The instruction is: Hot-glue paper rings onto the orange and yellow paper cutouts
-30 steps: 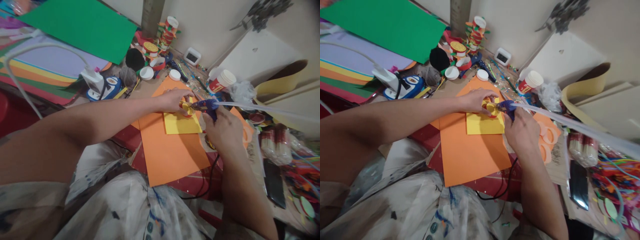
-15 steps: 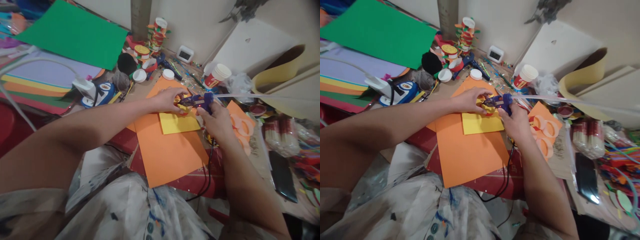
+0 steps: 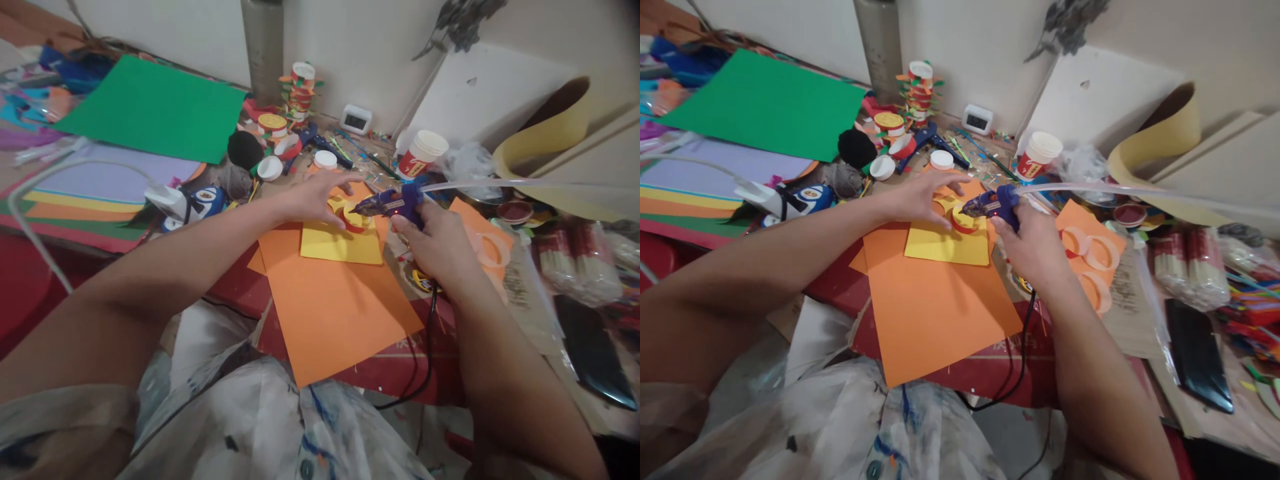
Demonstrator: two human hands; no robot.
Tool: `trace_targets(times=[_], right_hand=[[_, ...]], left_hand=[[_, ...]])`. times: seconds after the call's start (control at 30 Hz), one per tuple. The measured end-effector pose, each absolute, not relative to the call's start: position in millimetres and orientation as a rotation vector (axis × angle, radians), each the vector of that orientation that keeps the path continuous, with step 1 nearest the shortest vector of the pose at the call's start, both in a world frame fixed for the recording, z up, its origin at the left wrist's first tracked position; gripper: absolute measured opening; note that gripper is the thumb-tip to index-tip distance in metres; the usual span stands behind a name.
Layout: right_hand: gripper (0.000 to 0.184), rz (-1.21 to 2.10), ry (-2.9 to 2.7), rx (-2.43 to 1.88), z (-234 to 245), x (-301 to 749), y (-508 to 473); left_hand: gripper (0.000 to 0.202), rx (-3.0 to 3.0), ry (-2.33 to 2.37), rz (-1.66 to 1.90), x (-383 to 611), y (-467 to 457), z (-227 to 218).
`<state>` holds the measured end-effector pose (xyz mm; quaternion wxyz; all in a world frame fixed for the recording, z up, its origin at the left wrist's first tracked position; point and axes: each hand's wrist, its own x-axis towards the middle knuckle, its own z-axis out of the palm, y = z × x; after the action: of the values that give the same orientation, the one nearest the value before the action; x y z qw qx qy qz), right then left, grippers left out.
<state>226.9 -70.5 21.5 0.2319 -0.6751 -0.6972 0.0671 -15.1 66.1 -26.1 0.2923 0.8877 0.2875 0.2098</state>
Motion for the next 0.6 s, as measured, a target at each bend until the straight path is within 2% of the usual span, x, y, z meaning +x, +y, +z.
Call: trace_targets(times=[0.1, 0.27, 0.6], right_hand=[[0.031, 0.154, -1.927, -1.827, 18, 228, -70], [0.024, 0.163, -1.889, -1.862, 6, 227, -65], [0.037, 0.184, -1.907, -1.811, -8, 222, -60]], left_hand=[[0.098, 2.379, 0.917, 0.616, -12, 55, -30], [0.08, 2.433, 1.076, 0.6, -5, 43, -36], [0.07, 2.384, 1.043, 0.63, -7, 45, -36]])
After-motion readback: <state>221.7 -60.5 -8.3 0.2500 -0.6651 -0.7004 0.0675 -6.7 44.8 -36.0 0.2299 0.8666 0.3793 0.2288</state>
